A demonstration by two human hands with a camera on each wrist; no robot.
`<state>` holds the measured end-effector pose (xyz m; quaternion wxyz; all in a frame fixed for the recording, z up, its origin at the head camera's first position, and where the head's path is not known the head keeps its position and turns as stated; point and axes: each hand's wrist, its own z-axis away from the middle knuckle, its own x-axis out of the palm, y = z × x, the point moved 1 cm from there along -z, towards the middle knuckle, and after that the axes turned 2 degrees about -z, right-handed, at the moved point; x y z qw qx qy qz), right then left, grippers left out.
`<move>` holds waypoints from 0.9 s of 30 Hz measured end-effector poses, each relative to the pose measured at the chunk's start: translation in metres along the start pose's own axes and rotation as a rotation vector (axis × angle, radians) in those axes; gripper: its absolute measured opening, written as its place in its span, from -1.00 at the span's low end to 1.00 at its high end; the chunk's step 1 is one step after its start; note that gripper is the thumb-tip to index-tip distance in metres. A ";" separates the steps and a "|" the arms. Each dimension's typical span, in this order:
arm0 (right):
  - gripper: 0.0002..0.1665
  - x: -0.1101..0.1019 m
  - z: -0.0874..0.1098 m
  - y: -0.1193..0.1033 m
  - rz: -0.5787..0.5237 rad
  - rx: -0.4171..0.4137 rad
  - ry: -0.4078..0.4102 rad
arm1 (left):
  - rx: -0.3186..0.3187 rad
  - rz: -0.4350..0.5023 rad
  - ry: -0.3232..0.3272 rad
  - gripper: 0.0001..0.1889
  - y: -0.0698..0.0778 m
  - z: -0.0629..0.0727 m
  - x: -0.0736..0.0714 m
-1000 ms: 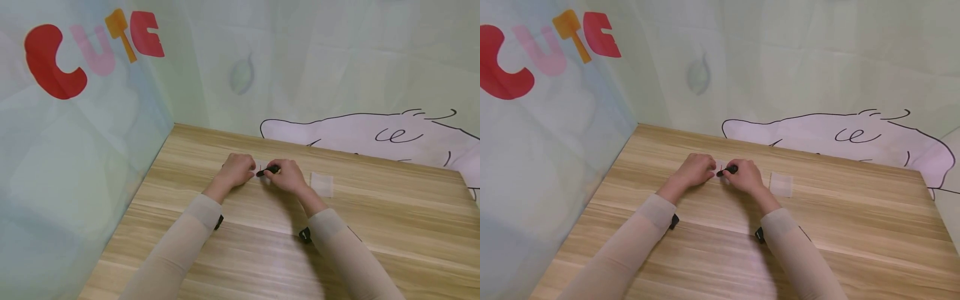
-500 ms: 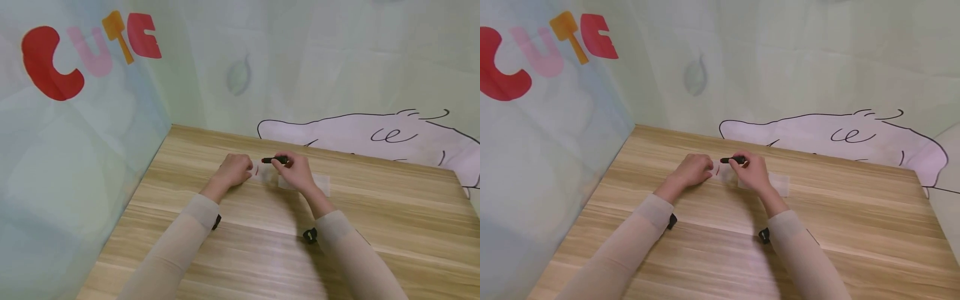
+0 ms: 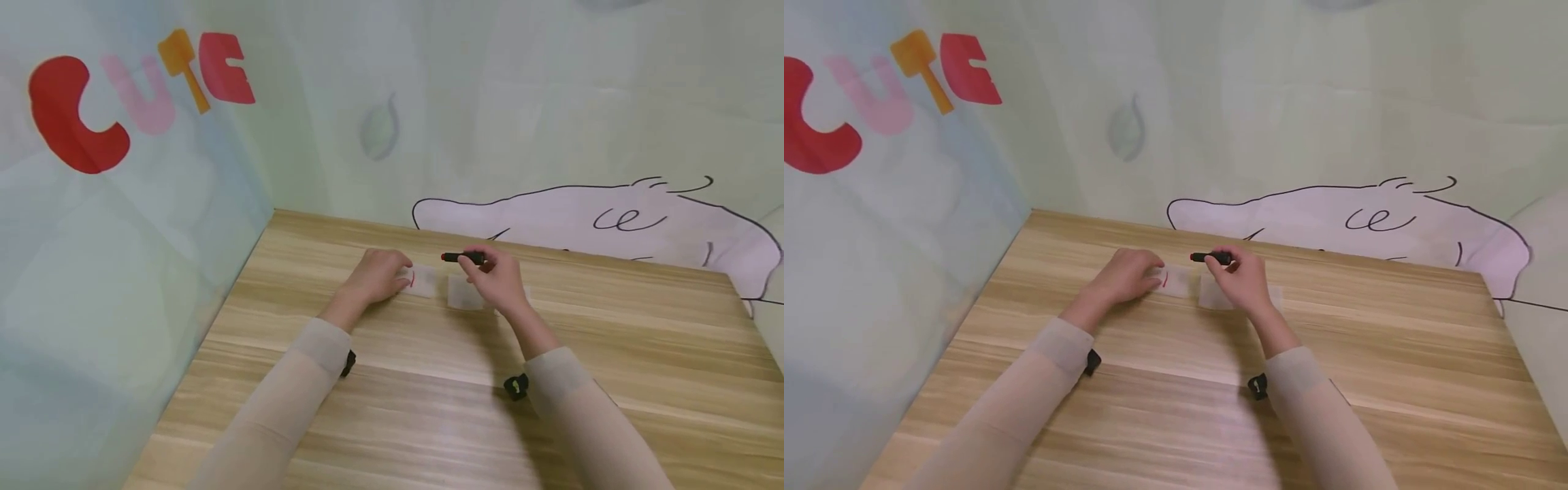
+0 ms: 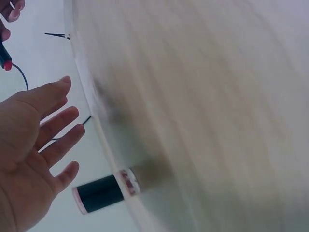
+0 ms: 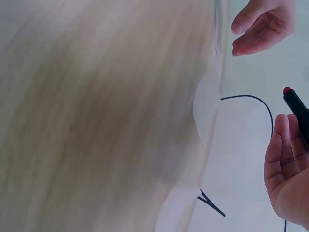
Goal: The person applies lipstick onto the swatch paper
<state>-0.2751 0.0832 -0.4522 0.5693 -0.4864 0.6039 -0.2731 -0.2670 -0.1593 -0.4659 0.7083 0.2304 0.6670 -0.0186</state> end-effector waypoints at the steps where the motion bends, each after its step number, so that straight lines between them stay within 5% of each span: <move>1: -0.74 -0.003 0.000 0.000 -0.004 -0.005 0.006 | 0.009 -0.001 0.004 -0.67 0.003 -0.002 -0.001; 12: -0.72 -0.032 0.006 0.001 -0.035 0.010 0.052 | 0.108 -0.015 -0.014 -0.71 0.036 -0.014 0.001; 27: -0.69 -0.060 0.016 0.013 -0.006 0.001 0.098 | 0.181 -0.063 -0.047 -0.71 0.063 -0.024 0.017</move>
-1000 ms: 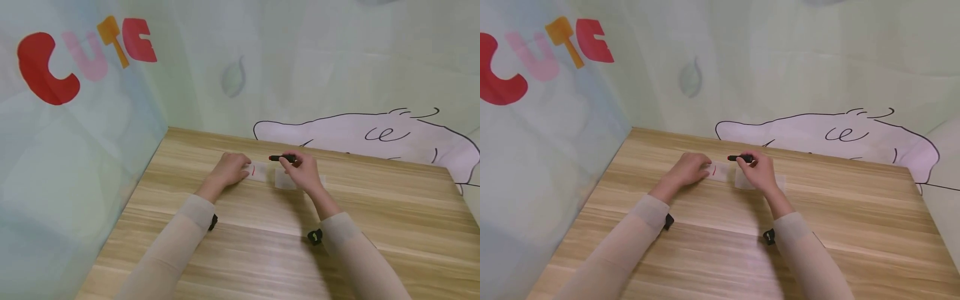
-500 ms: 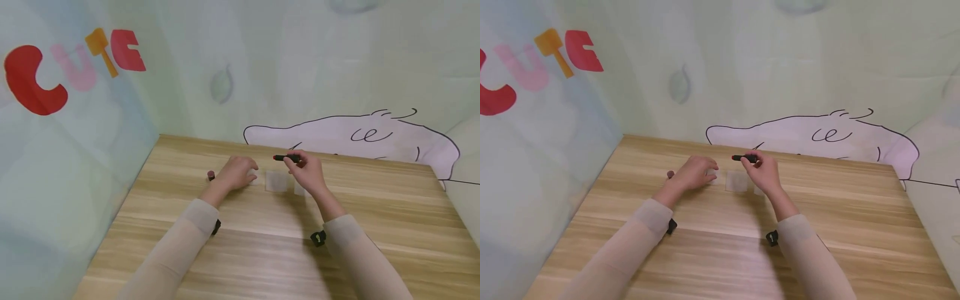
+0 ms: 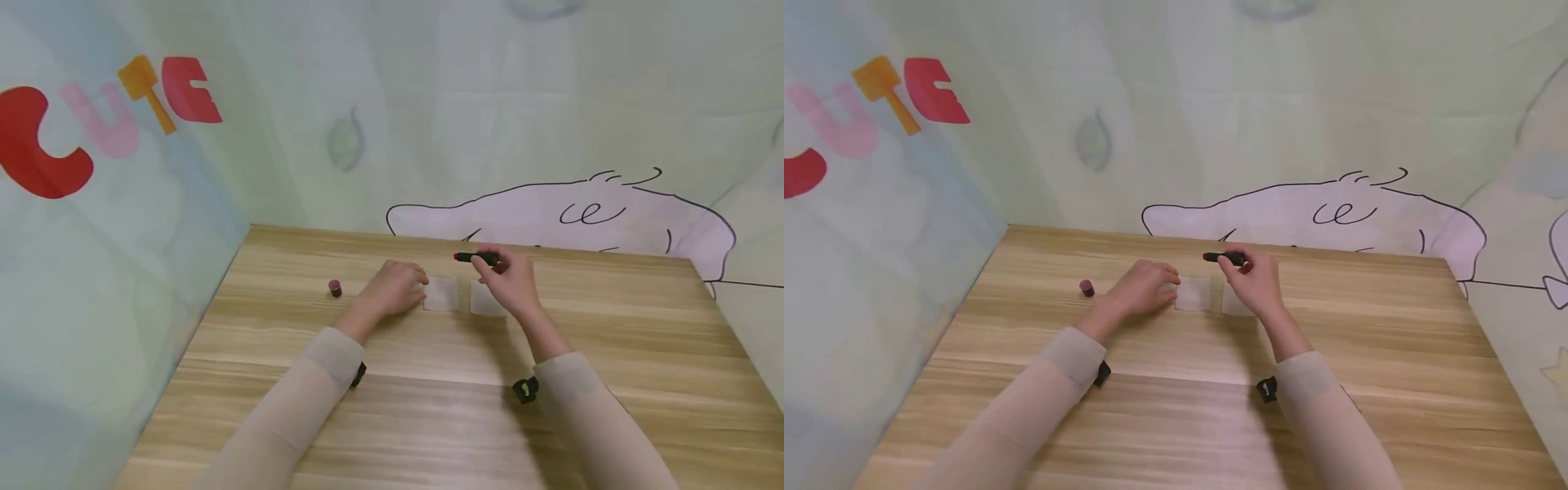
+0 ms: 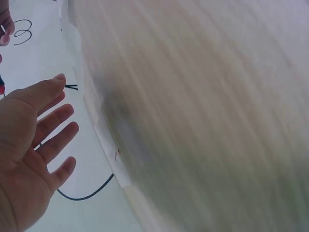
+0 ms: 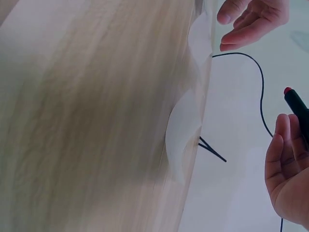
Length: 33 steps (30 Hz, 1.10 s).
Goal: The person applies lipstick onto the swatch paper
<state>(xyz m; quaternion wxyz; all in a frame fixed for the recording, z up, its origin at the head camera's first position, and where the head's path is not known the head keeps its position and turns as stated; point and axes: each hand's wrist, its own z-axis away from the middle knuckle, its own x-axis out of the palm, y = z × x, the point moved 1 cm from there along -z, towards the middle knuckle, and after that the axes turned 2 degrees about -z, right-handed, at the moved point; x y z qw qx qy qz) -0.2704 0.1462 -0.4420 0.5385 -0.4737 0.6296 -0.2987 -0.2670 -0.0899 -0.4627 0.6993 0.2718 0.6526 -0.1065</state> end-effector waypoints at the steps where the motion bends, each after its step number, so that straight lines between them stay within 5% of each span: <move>1: -0.69 -0.001 0.001 0.001 -0.003 0.002 0.003 | 0.005 -0.007 -0.001 -0.71 0.001 0.000 0.001; 33: -0.76 -0.004 0.003 0.012 0.004 -0.004 -0.006 | 0.053 -0.128 -0.040 -0.81 0.005 -0.005 0.019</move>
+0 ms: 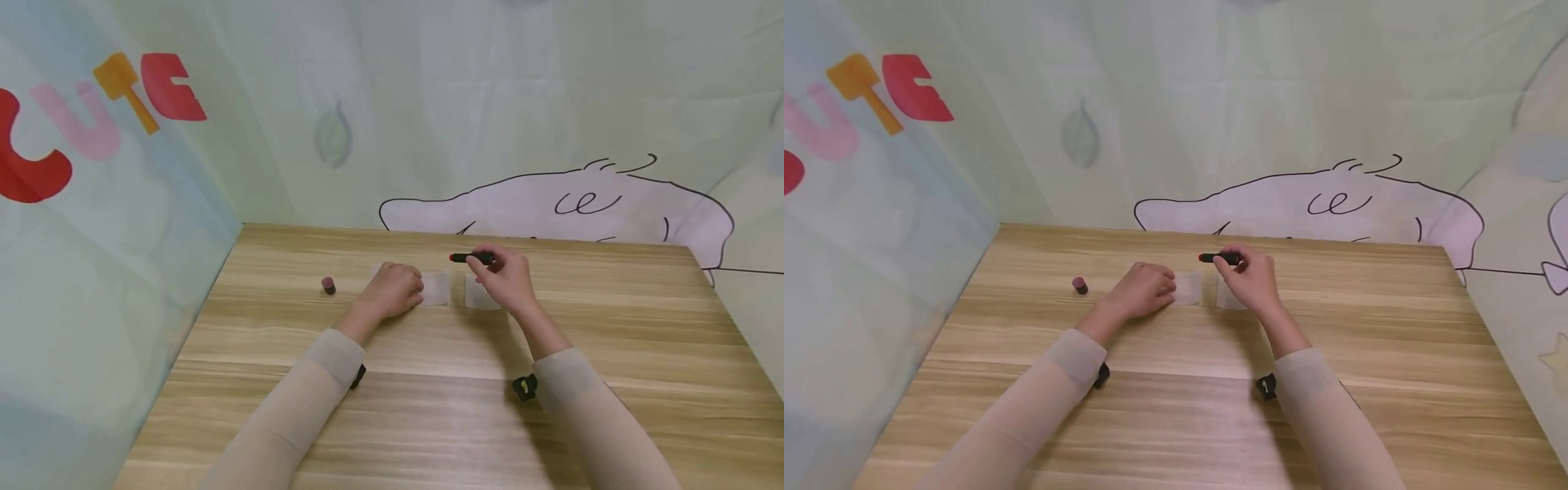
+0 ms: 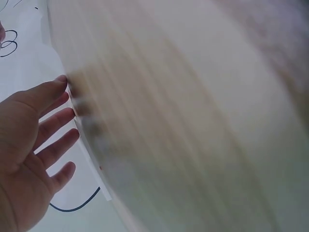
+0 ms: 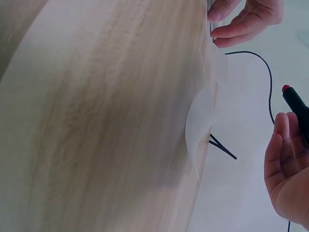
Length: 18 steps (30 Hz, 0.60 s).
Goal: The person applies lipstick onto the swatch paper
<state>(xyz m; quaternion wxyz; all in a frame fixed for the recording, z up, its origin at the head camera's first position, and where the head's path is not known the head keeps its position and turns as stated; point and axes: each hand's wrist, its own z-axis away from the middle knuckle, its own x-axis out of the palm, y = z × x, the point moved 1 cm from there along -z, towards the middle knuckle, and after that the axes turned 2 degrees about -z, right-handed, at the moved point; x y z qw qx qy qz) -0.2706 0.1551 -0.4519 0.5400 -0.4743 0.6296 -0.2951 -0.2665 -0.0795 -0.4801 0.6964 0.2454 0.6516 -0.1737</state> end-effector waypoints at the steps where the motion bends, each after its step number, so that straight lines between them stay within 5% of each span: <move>1: -0.77 0.001 0.000 0.000 0.003 0.002 -0.002 | -0.004 0.002 -0.004 -0.80 0.000 0.000 0.000; 18: -0.84 0.030 -0.008 0.007 0.147 -0.013 -0.133 | -0.040 -0.004 -0.034 -0.79 0.000 0.001 -0.001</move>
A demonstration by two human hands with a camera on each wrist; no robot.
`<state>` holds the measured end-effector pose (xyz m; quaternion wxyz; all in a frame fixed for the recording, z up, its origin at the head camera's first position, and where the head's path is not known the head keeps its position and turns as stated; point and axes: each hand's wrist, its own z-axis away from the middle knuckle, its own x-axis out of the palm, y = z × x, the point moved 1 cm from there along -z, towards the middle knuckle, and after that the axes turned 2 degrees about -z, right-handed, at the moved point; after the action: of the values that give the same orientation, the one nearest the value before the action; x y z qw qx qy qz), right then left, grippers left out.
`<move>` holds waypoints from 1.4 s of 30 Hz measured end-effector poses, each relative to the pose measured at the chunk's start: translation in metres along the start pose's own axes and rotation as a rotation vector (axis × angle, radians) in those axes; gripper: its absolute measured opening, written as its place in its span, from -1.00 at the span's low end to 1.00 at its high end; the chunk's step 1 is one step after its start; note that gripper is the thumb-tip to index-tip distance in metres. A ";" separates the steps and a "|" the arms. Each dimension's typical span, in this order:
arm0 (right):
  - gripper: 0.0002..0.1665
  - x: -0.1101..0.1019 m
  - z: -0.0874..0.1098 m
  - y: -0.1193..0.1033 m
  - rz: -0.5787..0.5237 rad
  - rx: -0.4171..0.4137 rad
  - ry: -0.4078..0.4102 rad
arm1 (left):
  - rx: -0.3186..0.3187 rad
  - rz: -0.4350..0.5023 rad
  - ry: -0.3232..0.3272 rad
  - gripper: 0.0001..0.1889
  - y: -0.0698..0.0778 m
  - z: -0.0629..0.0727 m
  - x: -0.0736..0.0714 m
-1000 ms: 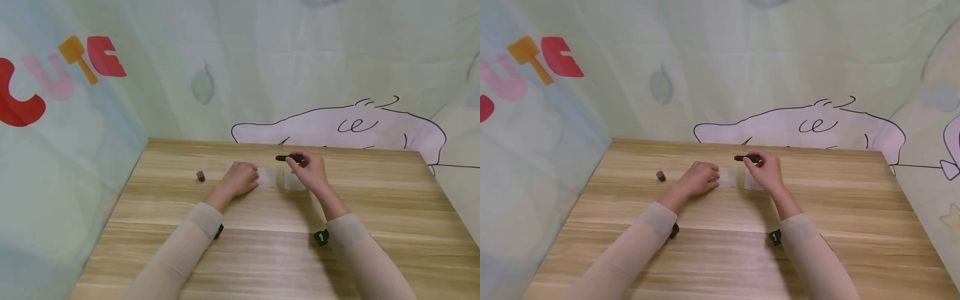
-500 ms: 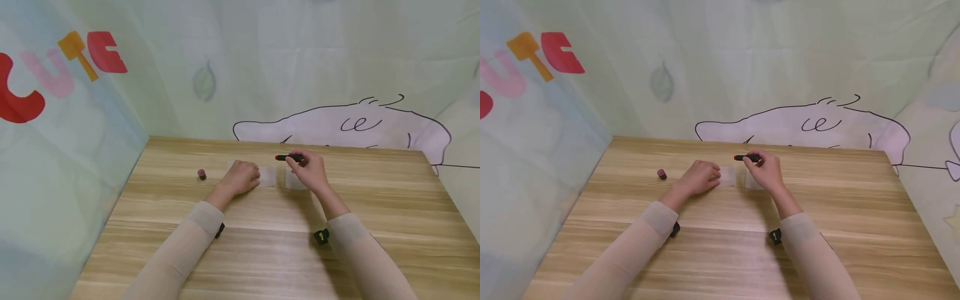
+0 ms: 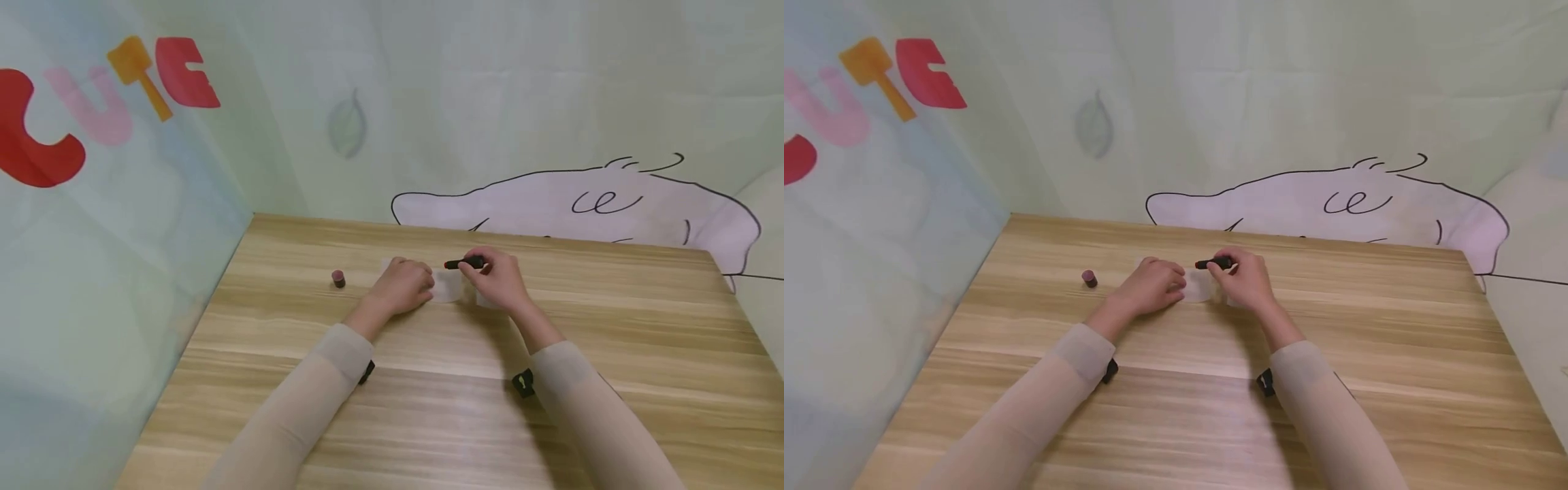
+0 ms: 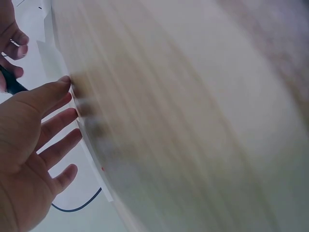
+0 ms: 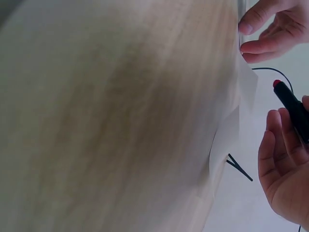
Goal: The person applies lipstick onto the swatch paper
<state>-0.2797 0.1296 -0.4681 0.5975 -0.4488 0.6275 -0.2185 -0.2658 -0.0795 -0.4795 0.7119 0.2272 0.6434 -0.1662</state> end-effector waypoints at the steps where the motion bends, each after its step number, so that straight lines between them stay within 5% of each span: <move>1: -0.83 0.001 -0.001 0.000 0.016 -0.004 -0.013 | 0.001 -0.006 -0.001 -0.79 0.000 0.000 0.000; 12: -0.73 0.008 -0.008 0.006 0.142 0.029 -0.125 | 0.004 -0.015 -0.009 -0.76 0.003 -0.004 -0.003; 42: -0.70 0.016 -0.013 0.005 0.165 0.040 -0.161 | -0.010 0.018 -0.024 -0.78 0.002 0.001 -0.004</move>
<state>-0.2914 0.1159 -0.4790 0.6707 -0.3998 0.6079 -0.1445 -0.2645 -0.0781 -0.4754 0.7221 0.2274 0.6337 -0.1589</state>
